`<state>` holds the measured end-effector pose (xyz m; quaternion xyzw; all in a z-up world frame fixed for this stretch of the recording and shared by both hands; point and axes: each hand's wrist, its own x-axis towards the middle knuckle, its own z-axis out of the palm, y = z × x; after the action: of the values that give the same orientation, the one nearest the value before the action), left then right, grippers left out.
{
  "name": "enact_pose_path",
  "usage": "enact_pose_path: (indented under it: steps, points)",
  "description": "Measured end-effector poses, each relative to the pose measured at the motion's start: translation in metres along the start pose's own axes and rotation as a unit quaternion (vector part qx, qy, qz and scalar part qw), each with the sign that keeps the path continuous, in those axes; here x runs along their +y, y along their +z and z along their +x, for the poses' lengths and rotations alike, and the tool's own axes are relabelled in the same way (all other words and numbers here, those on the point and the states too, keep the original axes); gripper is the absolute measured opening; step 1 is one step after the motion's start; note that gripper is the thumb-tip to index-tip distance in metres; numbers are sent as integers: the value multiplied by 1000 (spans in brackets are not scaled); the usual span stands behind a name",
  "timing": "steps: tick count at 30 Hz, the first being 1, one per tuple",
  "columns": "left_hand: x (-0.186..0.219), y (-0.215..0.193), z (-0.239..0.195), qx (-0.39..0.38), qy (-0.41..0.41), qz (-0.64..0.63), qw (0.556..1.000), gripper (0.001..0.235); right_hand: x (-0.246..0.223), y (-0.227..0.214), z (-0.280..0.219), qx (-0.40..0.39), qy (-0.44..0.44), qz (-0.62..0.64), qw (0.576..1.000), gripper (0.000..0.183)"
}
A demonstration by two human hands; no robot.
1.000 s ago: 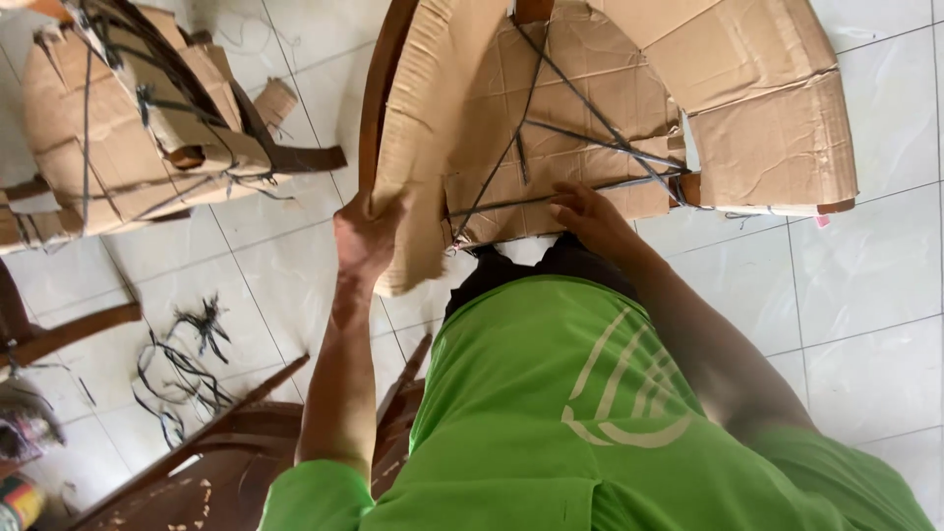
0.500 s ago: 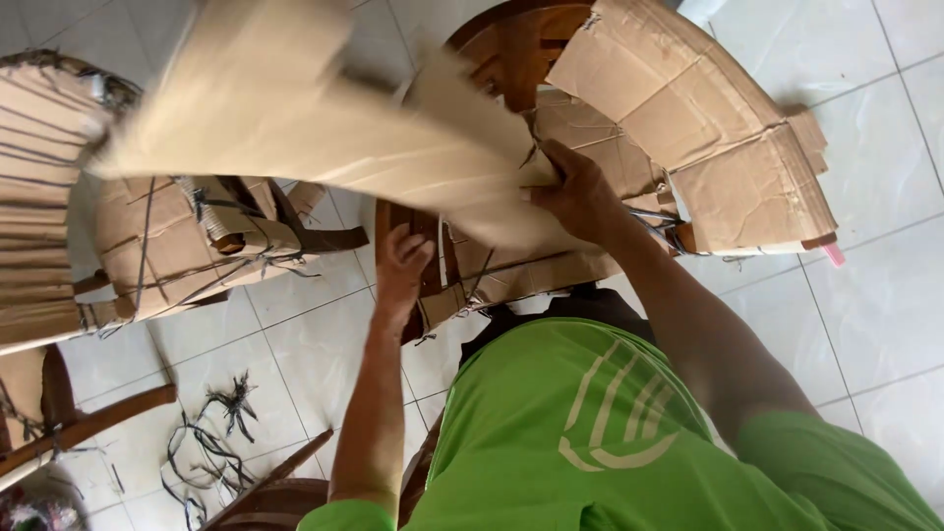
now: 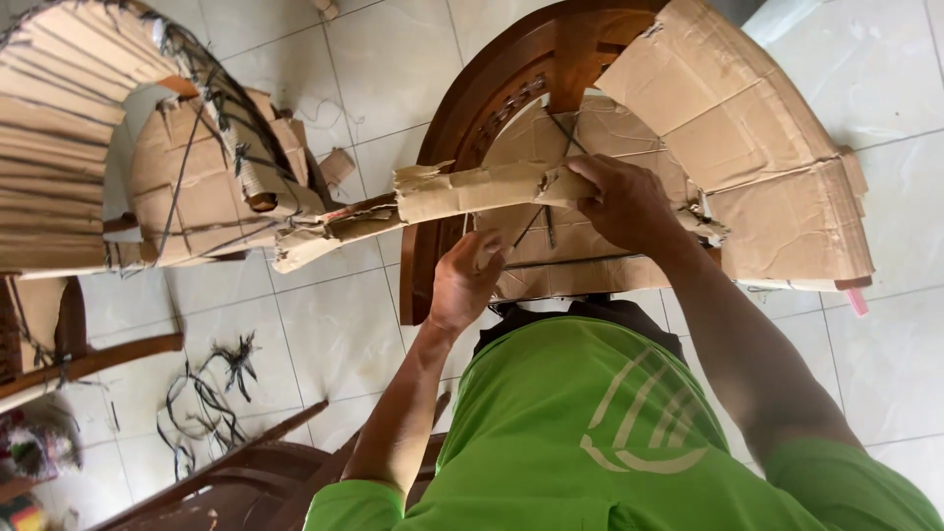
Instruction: The person secures a wooden chair with black straps, tying them in a crisscross pattern over the seat and backrest. They then place corrugated cardboard pieces over the chair's edges and adjust them to protect the wood.
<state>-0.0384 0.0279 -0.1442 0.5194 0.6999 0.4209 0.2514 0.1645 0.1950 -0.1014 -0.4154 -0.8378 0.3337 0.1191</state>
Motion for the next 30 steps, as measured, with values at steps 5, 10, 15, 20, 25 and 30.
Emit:
enact_pose_path:
  steps: [5, 10, 15, 20, 25, 30]
  points:
    - [2, -8, -7, 138, 232, 149, 951, 20, -3, -9, 0, -32, -9, -22, 999, 47]
    - [54, -102, 16, 129, 165, 418, 884, 82, 8, -11, 1, -53, -35, -49, 997, 47]
    - [18, -136, 34, -221, -153, 332, 904, 41, -1, -13, 16, -61, -90, -94, 990, 55]
    - [60, -144, 24, -182, -198, 210, 940, 35, -11, -6, 38, 157, -243, -197, 937, 79]
    - [67, -146, 29, -151, -245, 149, 946, 72, -29, -12, 31, 326, -290, -102, 894, 36]
    - [-20, -118, 39, -154, -306, 69, 937, 82, -18, 11, 10, 310, -245, -25, 918, 37]
